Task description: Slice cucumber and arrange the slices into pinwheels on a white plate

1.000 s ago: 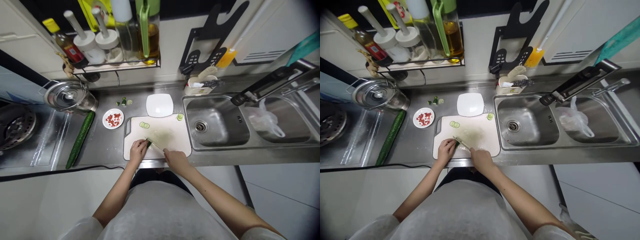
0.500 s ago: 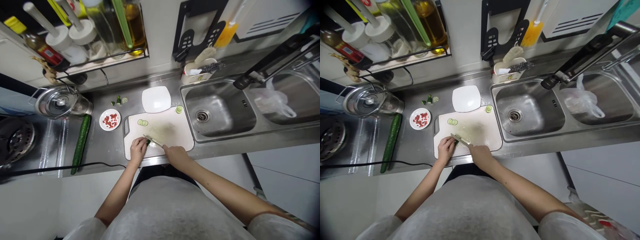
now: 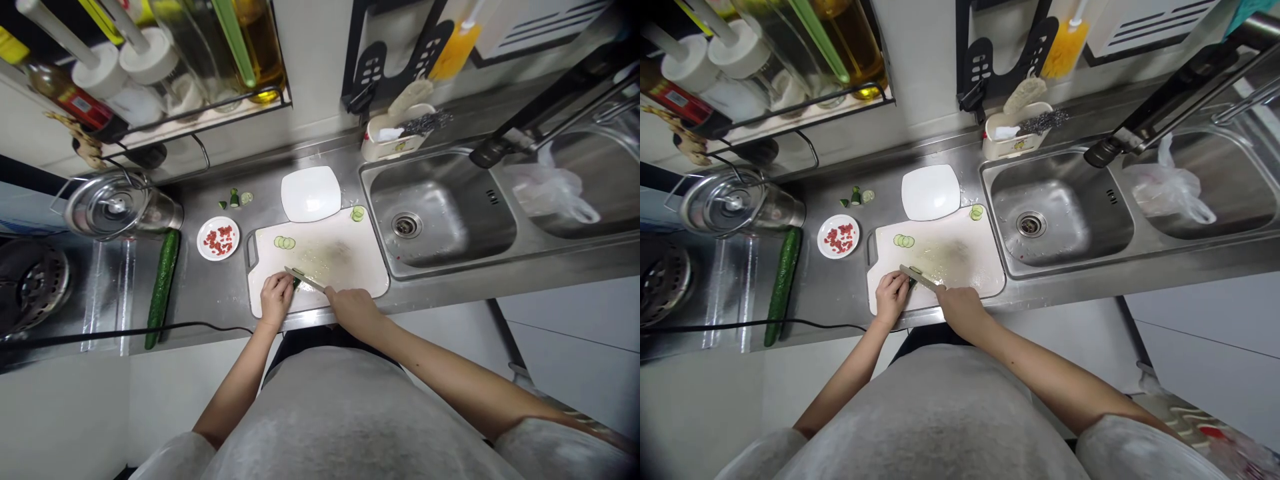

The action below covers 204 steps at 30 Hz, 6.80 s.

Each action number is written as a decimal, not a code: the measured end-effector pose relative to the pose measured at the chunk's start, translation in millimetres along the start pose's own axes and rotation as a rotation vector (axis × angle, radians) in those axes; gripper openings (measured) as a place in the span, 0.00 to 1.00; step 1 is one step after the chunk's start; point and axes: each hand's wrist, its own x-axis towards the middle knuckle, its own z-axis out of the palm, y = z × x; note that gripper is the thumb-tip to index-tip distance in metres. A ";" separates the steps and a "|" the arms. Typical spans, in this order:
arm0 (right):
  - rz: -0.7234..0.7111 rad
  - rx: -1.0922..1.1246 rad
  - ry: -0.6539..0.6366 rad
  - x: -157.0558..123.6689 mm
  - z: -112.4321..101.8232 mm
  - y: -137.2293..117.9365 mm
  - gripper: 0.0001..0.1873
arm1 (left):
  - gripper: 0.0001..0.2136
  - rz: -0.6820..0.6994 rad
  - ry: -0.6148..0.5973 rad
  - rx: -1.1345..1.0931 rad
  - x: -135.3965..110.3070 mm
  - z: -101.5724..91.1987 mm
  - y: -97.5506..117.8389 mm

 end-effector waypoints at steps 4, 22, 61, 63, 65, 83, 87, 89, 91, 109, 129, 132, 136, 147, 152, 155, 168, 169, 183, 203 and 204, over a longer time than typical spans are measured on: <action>0.018 0.012 0.007 0.6 0.9 -3.5 0.11 | 0.09 -0.003 -0.002 -0.003 1.1 -0.8 1.2; -0.030 0.081 -0.054 16.2 -2.2 2.1 0.15 | 0.09 0.036 -0.019 -0.027 3.2 -2.8 -1.0; -0.035 0.133 -0.105 36.1 2.1 7.4 0.18 | 0.11 0.048 -0.046 -0.082 5.9 -3.1 -3.8; -0.037 0.131 -0.097 37.6 3.5 7.2 0.18 | 0.11 0.051 -0.055 -0.084 6.0 -3.2 -3.8; -0.039 0.134 -0.093 39.4 4.9 6.7 0.18 | 0.11 0.048 -0.066 -0.084 6.1 -3.4 -3.7; 0.015 0.086 0.049 25.9 6.9 13.2 0.16 | 0.11 0.018 -0.048 -0.004 3.1 -5.7 1.7; 0.016 -0.001 0.142 13.0 4.0 31.9 0.21 | 0.13 -0.106 0.088 -0.033 7.4 -11.0 6.9; 0.017 -0.056 0.163 7.6 2.3 40.2 0.24 | 0.14 -0.177 0.176 -0.055 15.5 -14.7 12.6; 0.008 -0.095 0.178 2.4 0.5 45.7 0.25 | 0.14 -0.193 0.171 -0.070 27.6 -18.1 21.5; 0.070 -0.169 0.279 -25.3 18.4 71.5 0.23 | 0.06 -0.464 -0.292 -0.179 79.5 -1.4 63.9; 0.231 0.033 0.320 -30.3 29.7 77.4 0.19 | 0.06 -0.669 -0.099 0.105 112.3 23.0 12.4; 0.320 0.095 0.253 -26.7 28.2 71.2 0.19 | 0.06 -0.709 -0.032 0.037 106.4 17.4 10.4; 0.362 0.193 0.181 -19.8 26.7 64.3 0.18 | 0.07 -0.663 0.073 -0.077 81.2 4.2 6.6; 0.192 0.084 0.095 -7.3 6.9 33.1 0.19 | 0.11 -0.112 0.039 -0.093 6.8 -10.1 13.5; 0.098 0.037 0.011 -5.1 -5.8 12.8 0.18 | 0.11 -0.067 0.005 -0.072 2.0 -2.9 10.3; 0.054 0.035 0.004 -4.8 -5.2 7.3 0.17 | 0.11 -0.078 -0.010 -0.070 1.0 -2.1 12.2; 0.026 0.035 -0.009 -5.0 1.4 2.0 0.13 | 0.10 -0.099 -0.012 -0.053 0.4 -1.9 13.0; 0.025 0.032 -0.010 -5.0 1.4 1.8 0.13 | 0.10 -0.096 -0.010 -0.055 0.5 -1.7 12.7; 0.022 0.018 0.001 -7.4 1.3 -3.0 0.15 | 0.09 -0.079 -0.015 -0.034 0.2 -1.9 10.7; 0.035 0.075 -0.030 3.6 2.0 -10.3 0.11 | 0.09 -0.071 -0.048 -0.035 1.8 -2.4 9.0; 0.034 0.078 -0.035 4.6 2.1 -10.5 0.11 | 0.09 -0.073 -0.054 -0.031 1.6 -2.5 8.9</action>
